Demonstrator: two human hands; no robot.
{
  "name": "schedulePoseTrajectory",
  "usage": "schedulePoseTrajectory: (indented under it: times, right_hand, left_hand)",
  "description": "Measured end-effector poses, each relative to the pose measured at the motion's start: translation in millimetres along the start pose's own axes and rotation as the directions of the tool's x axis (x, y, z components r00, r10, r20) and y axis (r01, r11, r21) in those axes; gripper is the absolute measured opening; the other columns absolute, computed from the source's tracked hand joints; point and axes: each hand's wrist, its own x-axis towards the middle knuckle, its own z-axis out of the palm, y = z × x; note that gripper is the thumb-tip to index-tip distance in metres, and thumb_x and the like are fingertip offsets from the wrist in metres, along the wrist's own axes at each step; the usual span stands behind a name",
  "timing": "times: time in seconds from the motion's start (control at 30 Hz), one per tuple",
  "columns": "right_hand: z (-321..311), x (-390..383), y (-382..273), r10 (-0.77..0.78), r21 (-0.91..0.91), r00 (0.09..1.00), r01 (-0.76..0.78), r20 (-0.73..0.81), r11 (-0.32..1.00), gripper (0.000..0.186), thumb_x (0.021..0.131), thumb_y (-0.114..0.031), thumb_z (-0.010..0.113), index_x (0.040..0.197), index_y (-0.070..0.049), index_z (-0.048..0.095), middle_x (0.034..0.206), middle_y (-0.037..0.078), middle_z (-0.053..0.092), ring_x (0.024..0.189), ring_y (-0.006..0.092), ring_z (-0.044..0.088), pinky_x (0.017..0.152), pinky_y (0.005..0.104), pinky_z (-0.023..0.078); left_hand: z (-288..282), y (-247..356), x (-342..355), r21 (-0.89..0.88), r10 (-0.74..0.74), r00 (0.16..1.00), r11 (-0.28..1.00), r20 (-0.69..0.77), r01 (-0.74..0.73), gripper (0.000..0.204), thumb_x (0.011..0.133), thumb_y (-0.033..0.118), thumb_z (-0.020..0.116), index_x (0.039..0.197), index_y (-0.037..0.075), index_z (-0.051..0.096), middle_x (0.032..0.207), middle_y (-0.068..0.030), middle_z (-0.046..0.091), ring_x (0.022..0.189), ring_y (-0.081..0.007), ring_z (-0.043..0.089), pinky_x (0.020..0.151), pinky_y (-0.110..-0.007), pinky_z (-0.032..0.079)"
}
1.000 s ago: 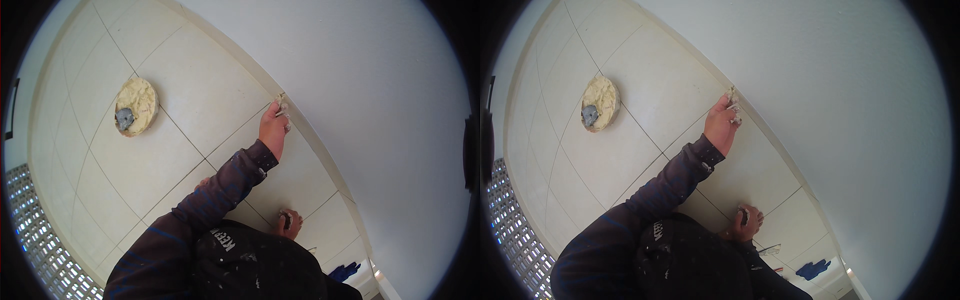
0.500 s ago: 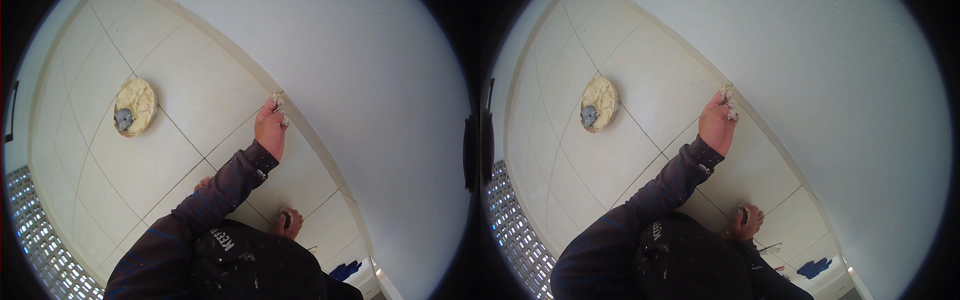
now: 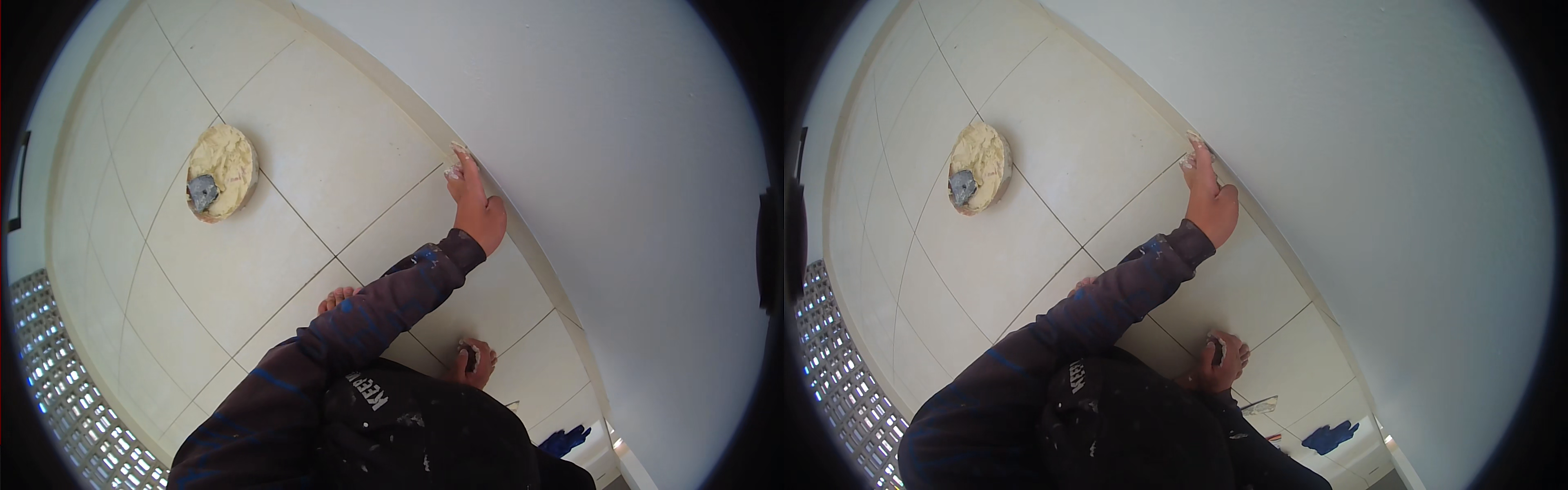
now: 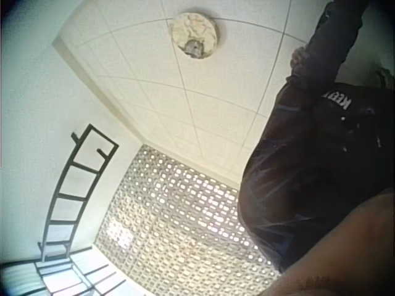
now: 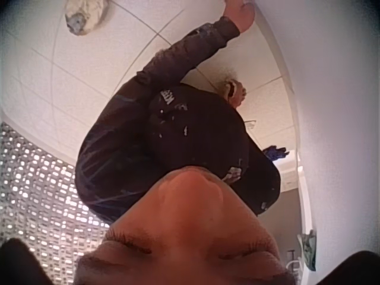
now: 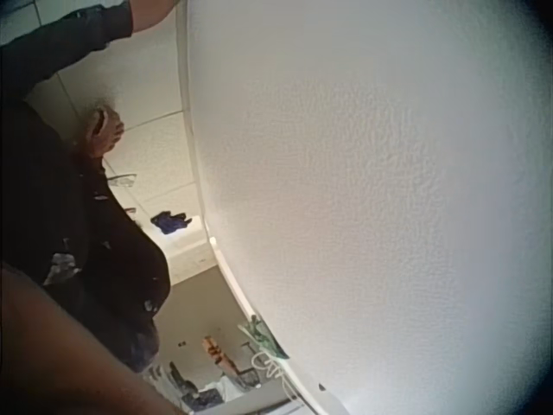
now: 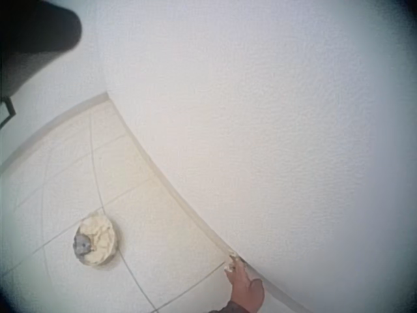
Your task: The person applies material from a container to the gaps in a wall using their finger and a putty knife, picking up a cloth from the floor to wipe the surface.
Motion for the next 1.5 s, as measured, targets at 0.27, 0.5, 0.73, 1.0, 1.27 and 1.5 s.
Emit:
schedulePoseTrajectory:
  times: [0.27,0.5,0.73,1.0,1.27,1.5]
  right_hand:
    - [-0.1,1.4,-1.0,-0.01,-0.011,1.0,0.01,-0.003,1.0,0.023,0.087,-0.008,0.064,0.109,-0.004,0.069,0.104,0.013,0.067,0.096,0.0297,0.066,0.087,0.0398,0.051]
    - [0.2,-0.2,2.3,0.013,-0.029,1.0,-0.013,-0.009,1.0,0.022,0.088,-0.008,0.064,0.109,-0.004,0.069,0.104,0.013,0.067,0.096,0.0299,0.065,0.087,0.0396,0.051]
    - [-1.7,1.7,2.3,0.002,-0.003,1.0,-0.002,0.021,1.0,0.022,0.089,-0.012,0.064,0.109,-0.005,0.069,0.104,0.012,0.068,0.097,0.0296,0.065,0.087,0.0402,0.05]
    - [-0.6,-0.6,6.6,-0.001,-0.096,1.0,0.002,0.02,0.995,0.021,0.088,-0.012,0.065,0.108,-0.006,0.07,0.104,0.011,0.068,0.097,0.0293,0.064,0.087,0.0405,0.049]
    - [-1.7,2.8,2.0,-0.017,-0.041,0.999,0.018,0.027,0.999,0.022,0.087,-0.01,0.064,0.107,-0.005,0.07,0.104,0.011,0.068,0.096,0.0298,0.065,0.087,0.0393,0.05]
    - [-1.7,2.4,-0.6,0.024,-0.025,0.999,-0.023,0.021,0.999,0.021,0.087,-0.01,0.064,0.107,-0.006,0.07,0.104,0.011,0.068,0.097,0.0289,0.065,0.088,0.0393,0.049]
  left_hand:
    - [-10.4,-17.8,-4.9,0.31,-0.071,0.993,0.95,0.094,0.039,0.091,0.083,-0.006,0.05,0.159,-0.012,0.001,0.142,-0.0467,0.032,0.129,-0.055,0.032,0.118,-0.057,0.023]
    - [-35.0,-25.2,0.6,0.17,-0.183,0.983,0.969,0.003,0.18,0.078,0.085,-0.002,0.053,0.157,-0.008,0.026,0.13,-0.0246,0.049,0.119,-0.0381,0.046,0.108,-0.048,0.037]
    - [-48.1,-8.5,13.5,-0.779,-0.417,0.883,0.471,0.217,0.414,0.057,0.082,-0.01,0.044,0.136,0.004,0.055,0.102,0.0014,0.051,0.084,-0.0115,0.045,0.076,-0.027,0.039]
    - [-45.5,3.9,36.2,-0.702,-0.396,0.88,0.547,0.263,0.456,0.035,0.081,-0.011,0.045,0.11,0.003,0.058,0.098,0.0002,0.048,0.079,-0.0122,0.043,0.072,-0.028,0.036]
    - [-55.8,27.9,21.0,-0.373,-0.348,0.905,0.828,0.244,0.419,0.038,0.082,-0.004,0.053,0.119,-0.004,0.056,0.101,-0.0023,0.045,0.085,-0.0139,0.04,0.074,-0.026,0.037]
    - [-66.2,12.1,-5.7,0.039,-0.014,0.99,0.999,0.141,0.008,0.059,0.088,-0.001,0.053,0.147,-0.001,0.048,0.111,-0.0075,0.05,0.096,-0.0182,0.048,0.078,-0.028,0.046]
